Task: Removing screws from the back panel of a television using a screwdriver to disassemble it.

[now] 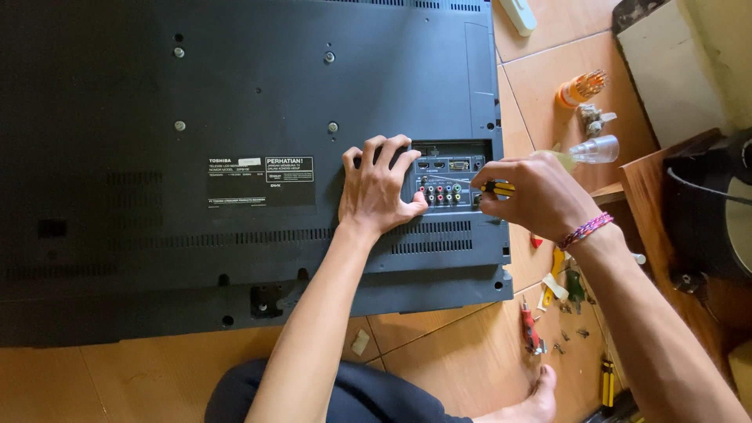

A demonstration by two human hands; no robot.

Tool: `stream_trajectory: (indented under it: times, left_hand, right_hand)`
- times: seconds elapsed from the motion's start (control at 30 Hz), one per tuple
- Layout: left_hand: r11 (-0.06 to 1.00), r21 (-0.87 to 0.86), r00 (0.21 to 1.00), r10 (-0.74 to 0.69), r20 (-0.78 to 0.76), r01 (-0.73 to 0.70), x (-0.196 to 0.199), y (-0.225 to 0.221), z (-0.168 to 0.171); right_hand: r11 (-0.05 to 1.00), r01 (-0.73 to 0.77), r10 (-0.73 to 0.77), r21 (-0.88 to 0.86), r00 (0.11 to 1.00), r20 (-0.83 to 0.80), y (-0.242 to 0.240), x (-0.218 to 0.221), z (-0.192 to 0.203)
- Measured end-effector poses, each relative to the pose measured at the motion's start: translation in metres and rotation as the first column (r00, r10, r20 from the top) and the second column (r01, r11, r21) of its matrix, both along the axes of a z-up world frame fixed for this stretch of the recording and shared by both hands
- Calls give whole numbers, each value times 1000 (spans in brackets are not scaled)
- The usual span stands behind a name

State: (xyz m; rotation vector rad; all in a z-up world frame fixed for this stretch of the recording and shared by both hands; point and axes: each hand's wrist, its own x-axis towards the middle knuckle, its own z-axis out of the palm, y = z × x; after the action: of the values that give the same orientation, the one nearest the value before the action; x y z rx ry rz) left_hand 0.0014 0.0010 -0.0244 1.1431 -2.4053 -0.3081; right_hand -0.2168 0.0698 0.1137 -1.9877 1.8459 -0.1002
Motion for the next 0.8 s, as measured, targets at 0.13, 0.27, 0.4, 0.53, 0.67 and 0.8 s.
stream_trajectory:
  times: [0.13,0.27,0.4,0.53,0.67,0.8]
  left_hand:
    - [1000,-1,1000,6,6,-6,0,1,1]
    - [1000,2,1000,-4,7,4,1,1,2]
    - [1000,8,1000,-5,5,5,0,0,0]
    - [1000,14,1000,-10,-11,10,0,0,0]
    - [1000,11,1000,-16,-7,16,1,0,-1]
    - [1000,14,999,-26,-18,26,2,0,2]
  right_hand:
    - [999,-17,17,-29,1000,-3,0,-1,-3]
    - [999,-31,31,-21,999,-15,-1,1,-4]
    - [998,-52,51,-20,998,-34,-4,4,0]
    - [995,-97,95,-17,992,-86,-9,9,4]
    - [943,-327,324,64,859,-396,-17,18,4]
    - [884,-465,413,46,731,-543,-18,32,0]
